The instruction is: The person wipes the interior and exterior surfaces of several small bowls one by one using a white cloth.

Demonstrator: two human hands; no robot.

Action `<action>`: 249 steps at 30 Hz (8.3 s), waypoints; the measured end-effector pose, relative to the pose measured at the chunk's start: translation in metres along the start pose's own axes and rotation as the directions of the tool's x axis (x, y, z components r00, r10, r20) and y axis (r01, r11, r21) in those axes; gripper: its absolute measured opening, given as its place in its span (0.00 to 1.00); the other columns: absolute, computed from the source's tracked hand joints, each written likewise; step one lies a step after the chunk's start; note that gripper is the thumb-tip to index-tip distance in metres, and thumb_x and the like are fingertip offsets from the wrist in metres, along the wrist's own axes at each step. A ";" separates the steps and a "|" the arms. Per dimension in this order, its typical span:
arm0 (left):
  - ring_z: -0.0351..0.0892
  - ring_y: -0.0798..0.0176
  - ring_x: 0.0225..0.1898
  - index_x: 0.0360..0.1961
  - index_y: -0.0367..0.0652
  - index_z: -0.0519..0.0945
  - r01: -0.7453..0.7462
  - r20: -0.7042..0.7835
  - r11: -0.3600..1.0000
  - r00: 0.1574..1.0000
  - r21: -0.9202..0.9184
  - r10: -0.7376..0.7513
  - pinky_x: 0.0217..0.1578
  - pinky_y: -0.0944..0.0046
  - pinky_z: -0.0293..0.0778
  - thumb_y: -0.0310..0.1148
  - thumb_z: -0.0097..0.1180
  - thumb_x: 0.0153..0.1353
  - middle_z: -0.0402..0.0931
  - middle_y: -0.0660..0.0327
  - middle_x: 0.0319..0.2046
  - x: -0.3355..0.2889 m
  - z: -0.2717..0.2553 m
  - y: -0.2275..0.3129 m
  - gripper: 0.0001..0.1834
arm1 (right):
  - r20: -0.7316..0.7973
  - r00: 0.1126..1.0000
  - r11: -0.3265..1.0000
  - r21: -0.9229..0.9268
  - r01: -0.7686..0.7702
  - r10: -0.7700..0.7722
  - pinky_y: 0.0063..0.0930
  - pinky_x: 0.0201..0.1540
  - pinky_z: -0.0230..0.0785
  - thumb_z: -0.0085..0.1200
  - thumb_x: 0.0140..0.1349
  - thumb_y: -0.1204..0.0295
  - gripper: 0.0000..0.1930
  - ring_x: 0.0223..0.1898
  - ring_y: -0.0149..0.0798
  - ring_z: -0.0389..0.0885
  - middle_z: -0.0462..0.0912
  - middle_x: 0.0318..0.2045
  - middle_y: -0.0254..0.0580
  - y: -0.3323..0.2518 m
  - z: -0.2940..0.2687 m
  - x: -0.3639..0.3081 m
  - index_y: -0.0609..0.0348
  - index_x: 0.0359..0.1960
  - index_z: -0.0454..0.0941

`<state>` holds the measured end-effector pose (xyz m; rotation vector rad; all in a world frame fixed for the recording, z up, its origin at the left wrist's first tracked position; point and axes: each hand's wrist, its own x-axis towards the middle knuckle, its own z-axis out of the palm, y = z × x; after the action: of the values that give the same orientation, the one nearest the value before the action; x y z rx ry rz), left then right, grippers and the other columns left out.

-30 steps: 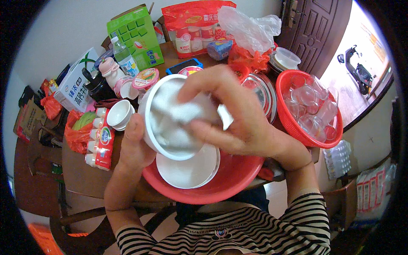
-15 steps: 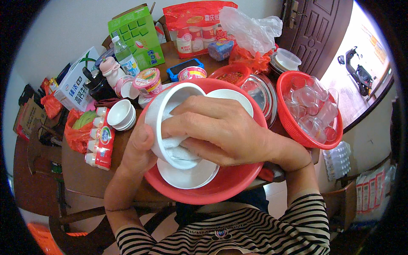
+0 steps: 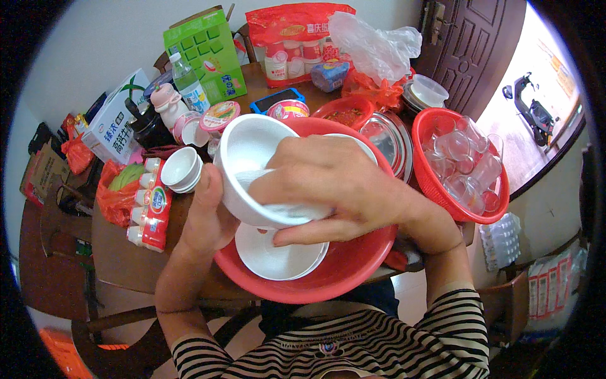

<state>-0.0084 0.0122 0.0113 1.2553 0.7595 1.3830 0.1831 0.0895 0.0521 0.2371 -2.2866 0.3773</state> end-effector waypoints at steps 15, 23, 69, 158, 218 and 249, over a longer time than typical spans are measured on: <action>0.73 0.63 0.39 0.32 0.34 0.79 0.038 0.395 0.992 0.915 0.124 -0.084 0.44 0.64 0.65 0.34 0.67 0.39 0.75 0.58 0.31 0.000 0.002 0.024 0.19 | 0.182 0.936 0.533 0.781 -0.324 0.303 0.21 0.31 0.66 0.65 0.43 0.63 0.25 0.29 0.31 0.76 0.77 0.32 0.40 0.013 -0.017 -0.008 0.66 0.39 0.73; 0.74 0.67 0.42 0.44 0.33 0.75 -0.096 0.167 0.979 0.984 0.180 0.065 0.44 0.66 0.67 0.32 0.64 0.49 0.77 0.58 0.38 0.001 0.013 0.016 0.22 | -0.550 0.661 0.839 0.486 -0.244 0.511 0.26 0.35 0.74 0.57 0.53 0.68 0.18 0.35 0.33 0.78 0.77 0.36 0.41 0.007 -0.026 0.001 0.59 0.44 0.68; 0.72 0.67 0.43 0.47 0.34 0.73 -0.158 0.160 0.930 0.981 0.333 0.110 0.46 0.68 0.65 0.27 0.62 0.44 0.73 0.57 0.42 0.002 0.040 0.041 0.26 | -0.387 0.922 1.000 -0.006 -0.010 0.007 0.36 0.52 0.60 0.60 0.41 0.68 0.24 0.48 0.50 0.69 0.71 0.45 0.50 0.010 -0.008 -0.001 0.60 0.43 0.71; 0.68 0.64 0.52 0.55 0.32 0.66 -0.200 0.158 0.935 0.974 0.293 0.159 0.53 0.63 0.62 0.28 0.58 0.53 0.70 0.56 0.50 0.008 0.030 0.028 0.27 | -0.366 0.923 0.990 -0.027 -0.141 0.121 0.37 0.55 0.59 0.48 0.58 0.64 0.20 0.52 0.48 0.68 0.68 0.51 0.55 0.005 -0.013 -0.001 0.58 0.51 0.67; 0.71 0.60 0.51 0.49 0.32 0.72 -0.286 0.201 0.831 0.956 0.476 0.214 0.52 0.62 0.62 0.29 0.63 0.47 0.70 0.52 0.50 0.008 0.031 0.026 0.26 | -0.281 0.777 0.680 0.692 -0.243 0.564 0.25 0.50 0.61 0.39 0.66 0.61 0.20 0.47 0.30 0.69 0.72 0.44 0.40 0.001 -0.014 0.002 0.61 0.53 0.64; 0.72 0.70 0.45 0.53 0.36 0.68 -0.221 0.248 0.923 0.958 0.316 0.144 0.46 0.66 0.68 0.28 0.63 0.50 0.74 0.60 0.44 0.006 0.030 0.026 0.28 | -0.279 0.923 0.885 -0.450 0.120 -0.266 0.45 0.55 0.59 0.51 0.54 0.63 0.19 0.52 0.57 0.69 0.69 0.51 0.59 0.002 -0.005 0.000 0.57 0.47 0.72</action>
<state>0.0139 0.0063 0.0450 1.7615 0.7612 1.2638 0.1860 0.0932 0.0545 0.1635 -1.9251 -0.1832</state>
